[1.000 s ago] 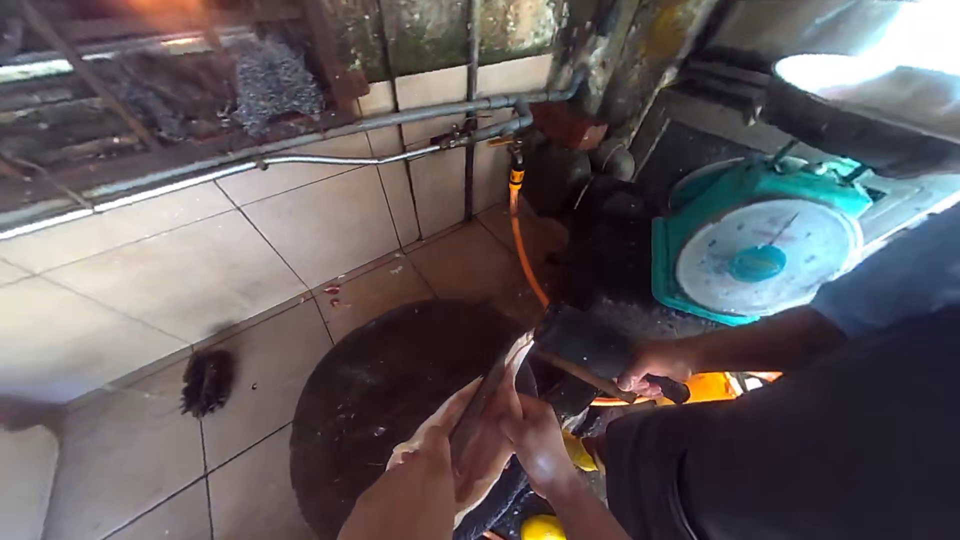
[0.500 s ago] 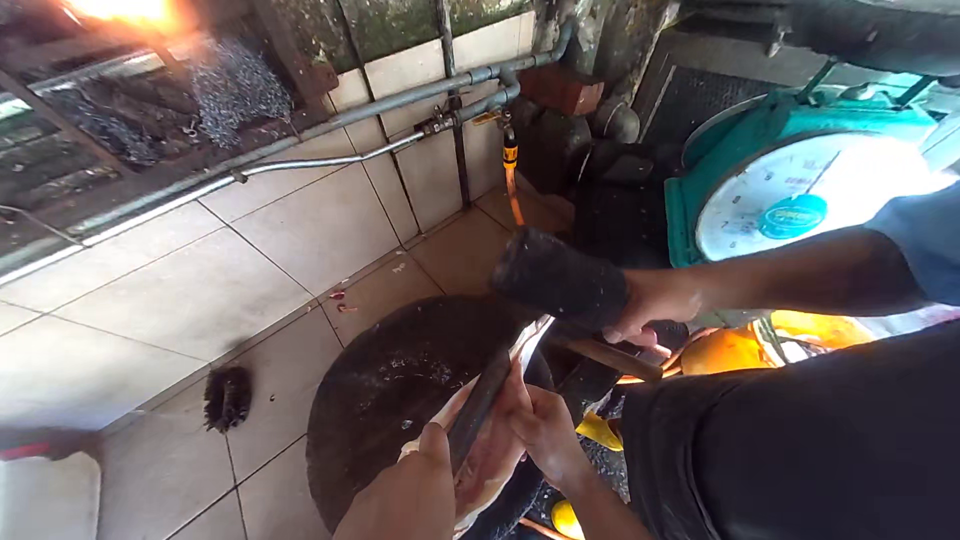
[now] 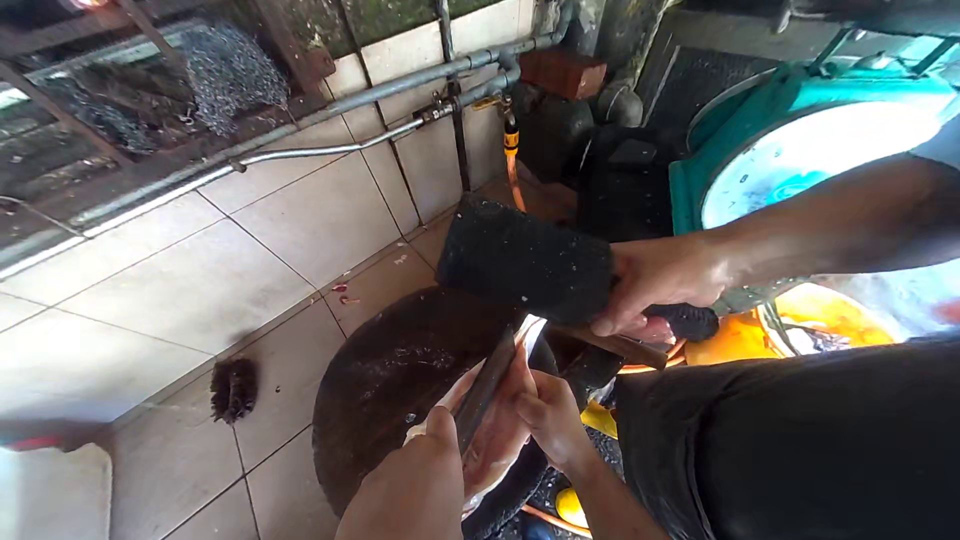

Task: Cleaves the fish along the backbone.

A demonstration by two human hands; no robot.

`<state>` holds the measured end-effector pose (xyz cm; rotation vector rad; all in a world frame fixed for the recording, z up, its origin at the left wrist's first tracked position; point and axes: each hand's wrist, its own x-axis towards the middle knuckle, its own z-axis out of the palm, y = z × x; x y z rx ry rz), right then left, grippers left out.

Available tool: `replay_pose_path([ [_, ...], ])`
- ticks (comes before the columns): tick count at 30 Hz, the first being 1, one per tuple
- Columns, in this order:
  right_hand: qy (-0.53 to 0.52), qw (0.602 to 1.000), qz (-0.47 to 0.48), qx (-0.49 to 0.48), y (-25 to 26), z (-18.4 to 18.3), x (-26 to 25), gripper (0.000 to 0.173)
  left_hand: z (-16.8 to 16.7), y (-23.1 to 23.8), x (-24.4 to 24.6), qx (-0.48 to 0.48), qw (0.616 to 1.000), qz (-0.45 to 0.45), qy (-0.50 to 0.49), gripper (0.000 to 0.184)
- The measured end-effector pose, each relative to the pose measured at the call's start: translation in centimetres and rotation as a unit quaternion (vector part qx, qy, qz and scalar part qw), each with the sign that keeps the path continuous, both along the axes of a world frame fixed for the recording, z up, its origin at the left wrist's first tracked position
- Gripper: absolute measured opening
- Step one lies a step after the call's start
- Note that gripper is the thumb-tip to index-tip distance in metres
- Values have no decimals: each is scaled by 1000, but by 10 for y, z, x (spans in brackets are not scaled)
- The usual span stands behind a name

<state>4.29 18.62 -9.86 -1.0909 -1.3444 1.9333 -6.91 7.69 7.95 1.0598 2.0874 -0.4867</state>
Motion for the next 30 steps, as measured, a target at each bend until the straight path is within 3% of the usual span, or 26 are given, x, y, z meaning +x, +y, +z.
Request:
replay_pose_path([
  [16, 17, 1000, -12, -2, -2, -2, 2, 4, 3, 0, 2, -9, 1000, -4, -5, 88],
  [30, -6, 1000, -5, 0, -1, 1, 0, 2, 46, 18, 21, -68, 997, -8, 18, 70],
])
